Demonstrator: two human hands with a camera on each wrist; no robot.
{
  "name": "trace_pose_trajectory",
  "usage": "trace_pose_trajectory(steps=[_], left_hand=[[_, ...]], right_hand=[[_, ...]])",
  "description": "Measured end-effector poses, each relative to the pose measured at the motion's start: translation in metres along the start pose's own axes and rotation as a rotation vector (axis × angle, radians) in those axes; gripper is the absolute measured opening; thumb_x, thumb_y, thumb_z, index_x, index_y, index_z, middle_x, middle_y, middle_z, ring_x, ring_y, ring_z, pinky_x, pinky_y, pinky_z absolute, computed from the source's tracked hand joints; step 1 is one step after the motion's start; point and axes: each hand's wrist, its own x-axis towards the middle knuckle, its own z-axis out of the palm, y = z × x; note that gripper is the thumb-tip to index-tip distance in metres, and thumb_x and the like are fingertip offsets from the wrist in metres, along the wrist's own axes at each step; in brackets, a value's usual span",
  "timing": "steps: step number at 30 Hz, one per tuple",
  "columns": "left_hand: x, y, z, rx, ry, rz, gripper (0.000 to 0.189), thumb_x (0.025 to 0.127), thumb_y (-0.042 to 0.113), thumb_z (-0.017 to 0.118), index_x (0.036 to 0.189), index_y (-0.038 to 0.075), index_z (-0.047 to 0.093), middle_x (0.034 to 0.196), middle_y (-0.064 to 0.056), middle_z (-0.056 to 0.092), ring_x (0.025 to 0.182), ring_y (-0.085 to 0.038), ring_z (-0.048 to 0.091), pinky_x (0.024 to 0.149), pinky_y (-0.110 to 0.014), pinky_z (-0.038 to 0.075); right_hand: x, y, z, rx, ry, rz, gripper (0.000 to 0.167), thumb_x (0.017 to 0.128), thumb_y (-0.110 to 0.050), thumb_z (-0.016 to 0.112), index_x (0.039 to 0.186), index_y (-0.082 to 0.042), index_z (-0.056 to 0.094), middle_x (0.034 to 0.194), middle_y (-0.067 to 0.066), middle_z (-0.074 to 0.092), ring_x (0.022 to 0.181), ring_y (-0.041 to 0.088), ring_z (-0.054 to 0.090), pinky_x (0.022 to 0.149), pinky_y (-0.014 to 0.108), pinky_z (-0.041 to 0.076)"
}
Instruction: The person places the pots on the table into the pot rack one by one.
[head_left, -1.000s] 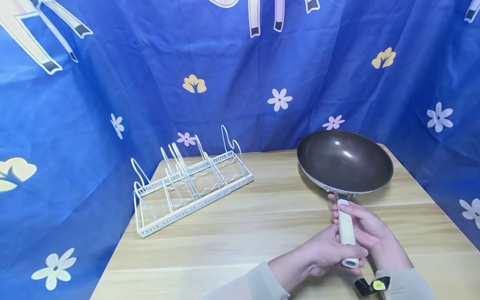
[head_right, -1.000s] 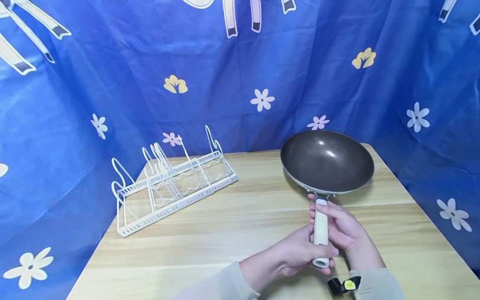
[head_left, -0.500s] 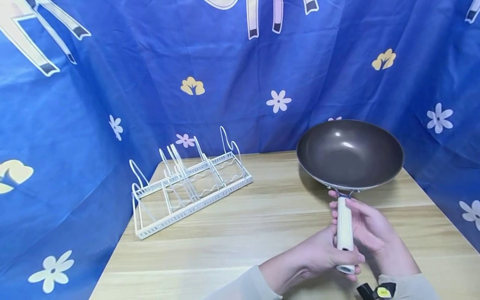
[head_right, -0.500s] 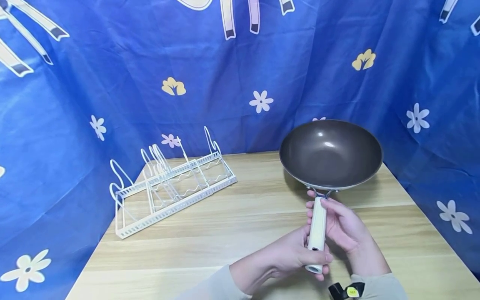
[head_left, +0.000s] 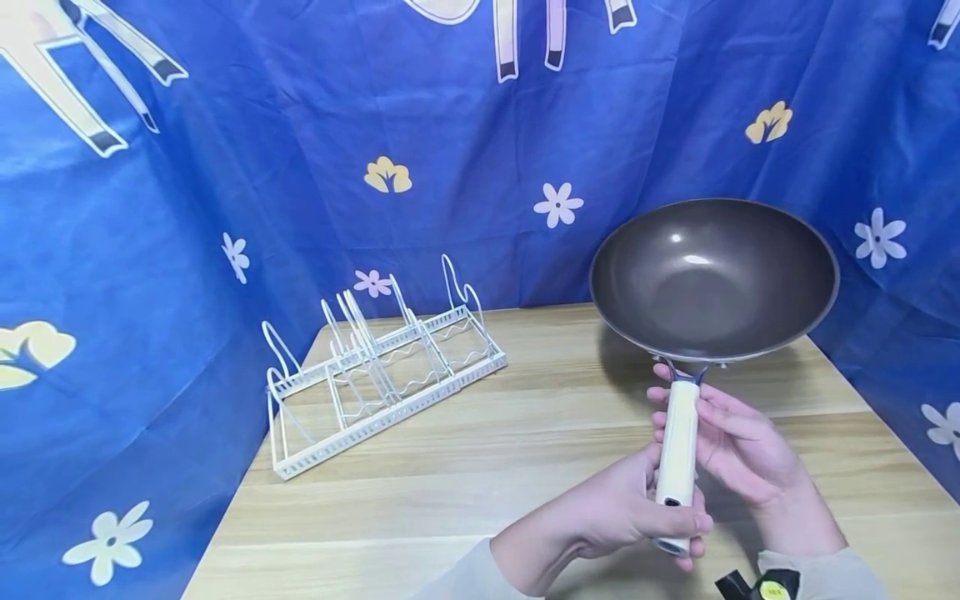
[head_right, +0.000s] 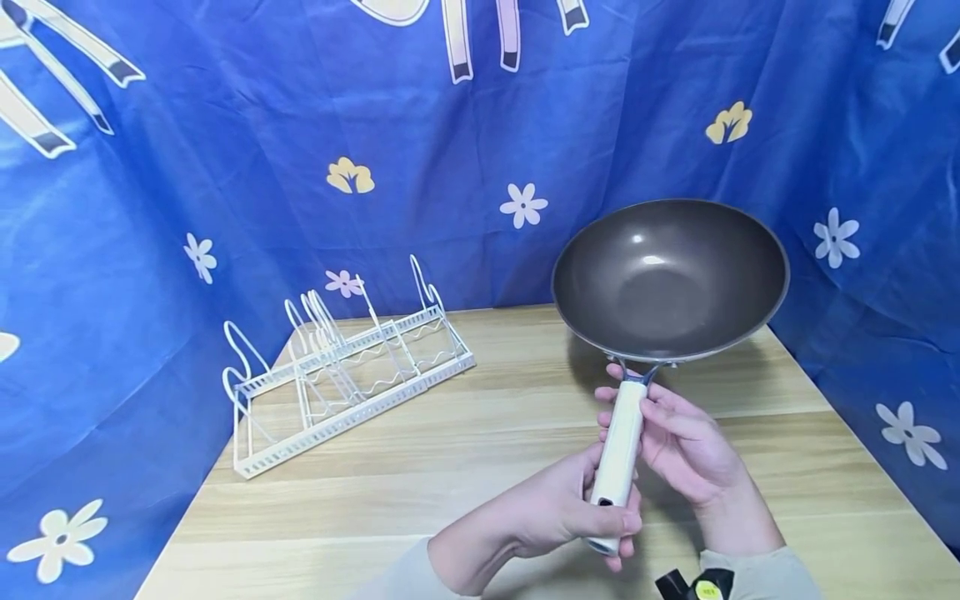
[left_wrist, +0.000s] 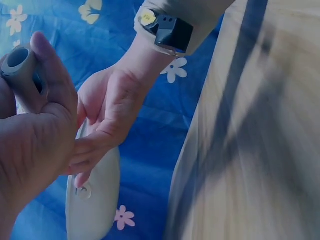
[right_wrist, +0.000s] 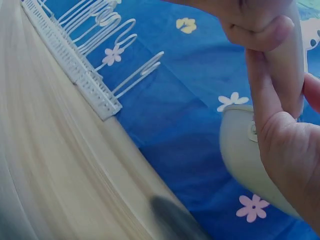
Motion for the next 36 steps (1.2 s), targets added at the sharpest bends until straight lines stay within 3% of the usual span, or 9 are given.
trace_pose_trajectory(steps=[5, 14, 24, 31, 36], left_hand=[[-0.009, 0.003, -0.004, 0.008, -0.031, 0.034, 0.041, 0.099, -0.013, 0.060, 0.121, 0.020, 0.047, 0.087, 0.003, 0.064, 0.072, -0.005, 0.068, 0.065, -0.021, 0.064], [-0.026, 0.008, -0.011, 0.017, -0.051, 0.066, 0.042, 0.101, -0.011, 0.059, 0.126, 0.018, 0.044, 0.093, 0.004, 0.063, 0.075, -0.005, 0.069, 0.067, -0.021, 0.064], [-0.048, 0.010, -0.020, 0.023, -0.030, 0.067, 0.048, 0.097, -0.012, 0.061, 0.131, 0.016, 0.041, 0.096, 0.007, 0.063, 0.077, -0.006, 0.071, 0.069, -0.023, 0.066], [-0.059, 0.014, -0.021, 0.006, 0.003, 0.061, 0.057, 0.095, -0.011, 0.063, 0.139, 0.020, 0.042, 0.096, 0.006, 0.063, 0.077, -0.007, 0.071, 0.070, -0.024, 0.066], [-0.068, 0.016, -0.024, 0.024, 0.035, 0.031, 0.064, 0.093, -0.010, 0.064, 0.144, 0.022, 0.041, 0.099, 0.006, 0.060, 0.079, -0.009, 0.071, 0.072, -0.026, 0.067]], right_hand=[[0.009, 0.009, 0.001, -0.001, -0.024, -0.025, 0.061, 0.115, -0.007, -0.002, 0.174, -0.009, 0.011, 0.170, 0.022, 0.041, 0.151, 0.039, 0.055, 0.135, 0.048, 0.038], [0.030, 0.016, 0.006, -0.077, 0.010, -0.039, 0.055, 0.116, -0.006, 0.009, 0.170, -0.009, 0.022, 0.156, 0.018, 0.057, 0.142, 0.035, 0.064, 0.126, 0.045, 0.050], [0.052, 0.015, 0.029, -0.341, 0.233, 0.043, 0.049, 0.115, 0.003, 0.027, 0.162, -0.010, 0.034, 0.135, 0.012, 0.069, 0.125, 0.028, 0.074, 0.116, 0.039, 0.059], [0.064, 0.020, 0.034, -0.448, 0.233, 0.083, 0.047, 0.116, 0.001, 0.032, 0.162, -0.007, 0.034, 0.134, 0.009, 0.071, 0.122, 0.025, 0.076, 0.113, 0.036, 0.061], [0.072, 0.023, 0.036, -0.587, 0.245, 0.116, 0.048, 0.116, -0.001, 0.038, 0.163, -0.009, 0.037, 0.132, 0.004, 0.073, 0.120, 0.023, 0.077, 0.109, 0.036, 0.062]])
